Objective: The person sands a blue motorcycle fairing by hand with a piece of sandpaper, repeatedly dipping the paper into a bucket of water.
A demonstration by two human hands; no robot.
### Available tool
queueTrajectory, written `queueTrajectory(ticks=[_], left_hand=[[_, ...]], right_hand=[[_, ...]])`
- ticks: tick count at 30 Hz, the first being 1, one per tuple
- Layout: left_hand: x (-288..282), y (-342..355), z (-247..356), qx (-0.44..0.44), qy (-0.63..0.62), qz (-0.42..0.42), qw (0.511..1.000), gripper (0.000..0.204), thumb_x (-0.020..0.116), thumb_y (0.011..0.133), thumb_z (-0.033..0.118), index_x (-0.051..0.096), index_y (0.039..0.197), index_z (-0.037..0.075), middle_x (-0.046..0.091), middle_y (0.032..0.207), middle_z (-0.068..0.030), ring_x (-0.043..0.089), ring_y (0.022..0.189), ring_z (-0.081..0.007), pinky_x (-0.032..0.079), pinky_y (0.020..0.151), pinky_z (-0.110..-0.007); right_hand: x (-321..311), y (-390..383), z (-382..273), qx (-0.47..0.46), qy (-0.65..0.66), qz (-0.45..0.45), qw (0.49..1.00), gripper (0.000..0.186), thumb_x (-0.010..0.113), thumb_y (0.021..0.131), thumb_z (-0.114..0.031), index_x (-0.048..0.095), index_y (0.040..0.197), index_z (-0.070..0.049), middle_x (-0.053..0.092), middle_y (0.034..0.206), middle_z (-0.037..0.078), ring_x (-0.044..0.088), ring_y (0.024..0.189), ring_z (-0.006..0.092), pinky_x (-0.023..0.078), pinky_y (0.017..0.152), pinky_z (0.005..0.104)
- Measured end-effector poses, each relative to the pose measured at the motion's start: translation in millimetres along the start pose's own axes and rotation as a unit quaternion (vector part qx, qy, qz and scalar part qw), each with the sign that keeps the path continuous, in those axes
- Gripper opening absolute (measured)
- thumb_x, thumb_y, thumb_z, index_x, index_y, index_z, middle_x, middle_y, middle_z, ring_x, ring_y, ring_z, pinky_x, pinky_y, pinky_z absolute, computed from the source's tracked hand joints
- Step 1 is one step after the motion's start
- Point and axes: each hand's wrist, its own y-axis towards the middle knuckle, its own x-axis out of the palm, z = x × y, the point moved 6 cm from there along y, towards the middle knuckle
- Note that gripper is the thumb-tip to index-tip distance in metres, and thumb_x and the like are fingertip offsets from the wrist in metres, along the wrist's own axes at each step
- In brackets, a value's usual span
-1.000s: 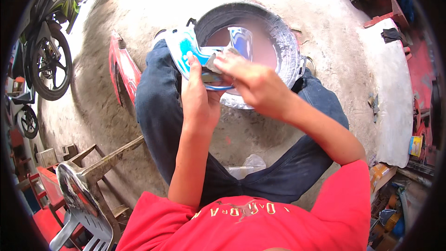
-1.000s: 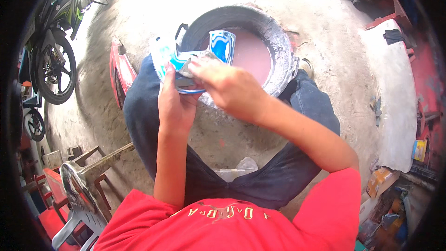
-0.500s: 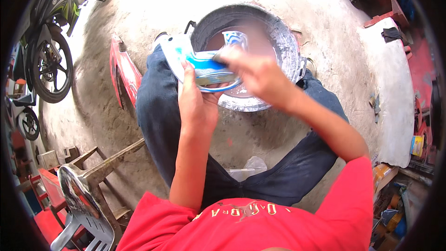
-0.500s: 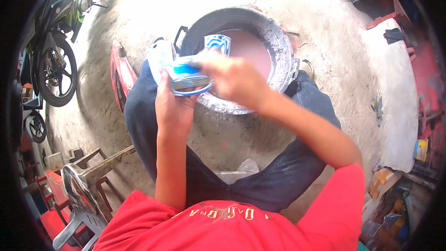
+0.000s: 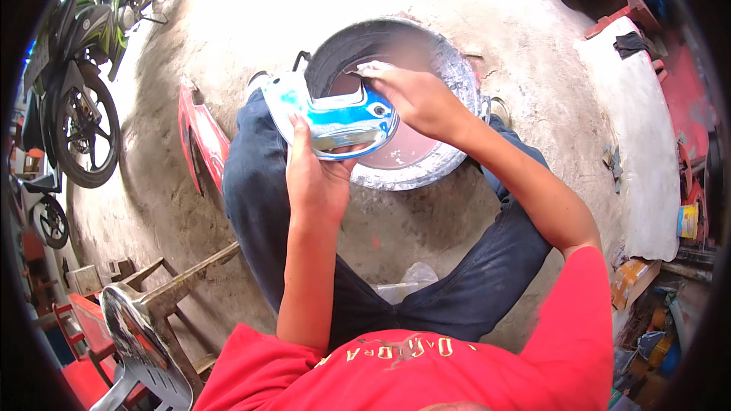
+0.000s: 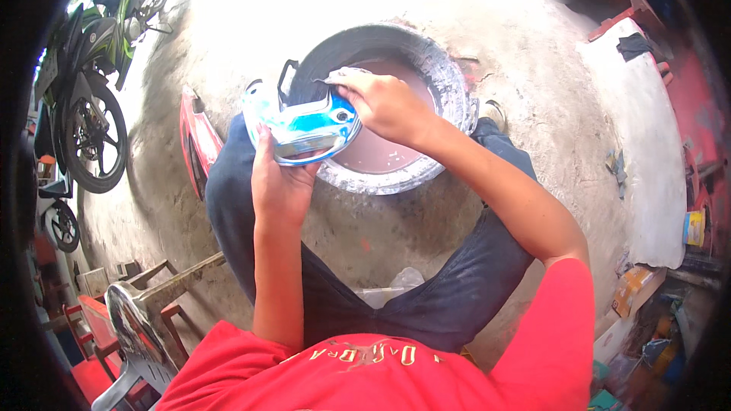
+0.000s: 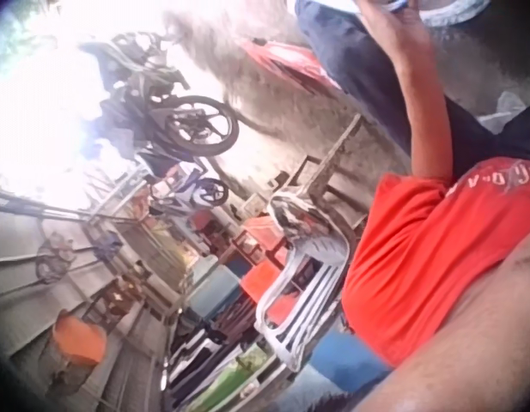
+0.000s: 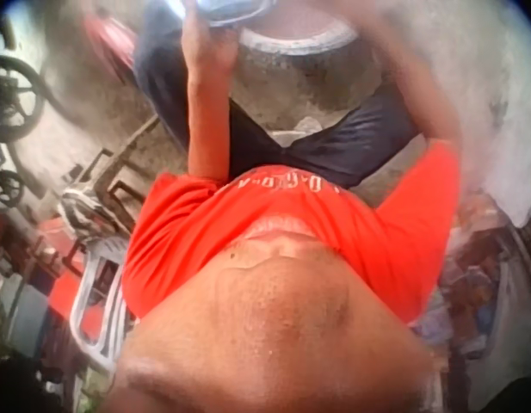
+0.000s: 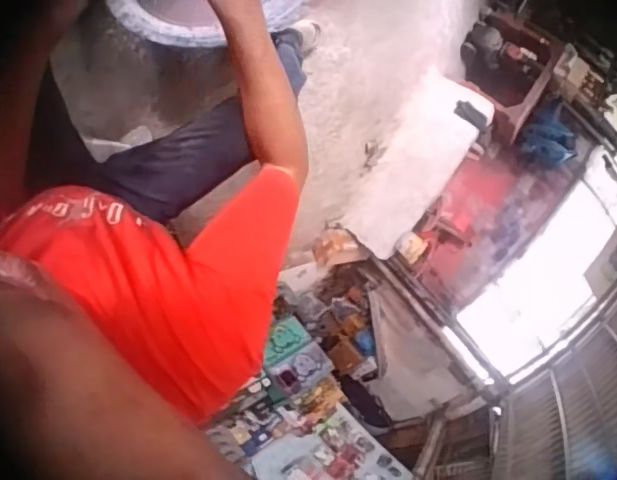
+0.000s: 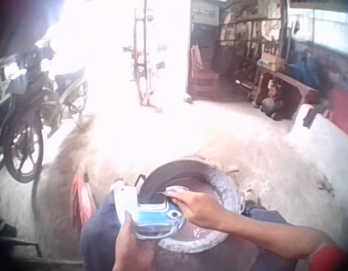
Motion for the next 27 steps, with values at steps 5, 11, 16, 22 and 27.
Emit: queueTrajectory(ticks=[5, 11, 16, 22, 27], left_hand=[[-2.1, 2.5, 0.7, -0.002, 0.003, 0.005, 1.0, 0.049, 0.038, 0.109, 0.044, 0.044, 0.136, 0.003, 0.059, 0.129, -0.0169, 0.064, 0.115, -0.03, 0.058, 0.092, -0.049], [-12.4, 5.4, 0.0, -0.015, 0.021, -0.016, 1.0, 0.049, 0.038, 0.109, 0.044, 0.044, 0.137, 0.004, 0.06, 0.129, -0.0164, 0.064, 0.114, -0.0306, 0.056, 0.095, -0.05], [3.3, -0.2, -0.5, -0.004, 0.029, -0.02, 0.999, 0.049, 0.038, 0.109, 0.044, 0.045, 0.136, 0.004, 0.06, 0.128, -0.017, 0.064, 0.115, -0.0301, 0.056, 0.095, -0.049], [-2.3, 0.5, 10.7, 0.023, 0.029, 0.0, 0.999, 0.051, 0.042, 0.107, 0.047, 0.043, 0.135, 0.004, 0.061, 0.124, -0.017, 0.067, 0.108, -0.0295, 0.061, 0.085, -0.047], [-3.1, -0.8, 12.8, 0.022, 0.018, 0.019, 0.999, 0.05, 0.039, 0.109, 0.043, 0.045, 0.137, 0.003, 0.06, 0.128, -0.0173, 0.063, 0.116, -0.0318, 0.054, 0.097, -0.051]], right_hand=[[10.3, -27.2, -55.0, -0.133, -0.024, 0.006, 0.991, 0.033, 0.054, 0.1, -0.013, 0.064, 0.131, -0.007, 0.059, 0.138, 0.019, 0.061, 0.123, 0.0361, 0.05, 0.101, 0.0429], [17.9, -41.1, -67.7, -0.22, -0.071, 0.089, 0.969, 0.035, 0.057, 0.095, -0.012, 0.062, 0.129, -0.005, 0.064, 0.127, 0.019, 0.066, 0.111, 0.0343, 0.056, 0.087, 0.0431], [0.2, -15.8, -13.5, -0.016, 0.049, 0.015, 0.999, 0.035, 0.056, 0.095, -0.01, 0.062, 0.129, -0.005, 0.063, 0.13, 0.021, 0.059, 0.124, 0.0369, 0.051, 0.102, 0.0447], [4.9, -32.9, -51.3, -0.169, -0.016, 0.072, 0.983, 0.031, 0.057, 0.096, -0.011, 0.066, 0.126, -0.007, 0.067, 0.122, 0.019, 0.068, 0.11, 0.0336, 0.057, 0.09, 0.0416], [7.7, -22.9, -35.1, -0.155, 0.013, 0.082, 0.984, 0.032, 0.058, 0.095, -0.009, 0.065, 0.126, -0.005, 0.068, 0.123, 0.018, 0.068, 0.108, 0.0334, 0.057, 0.09, 0.0409]])
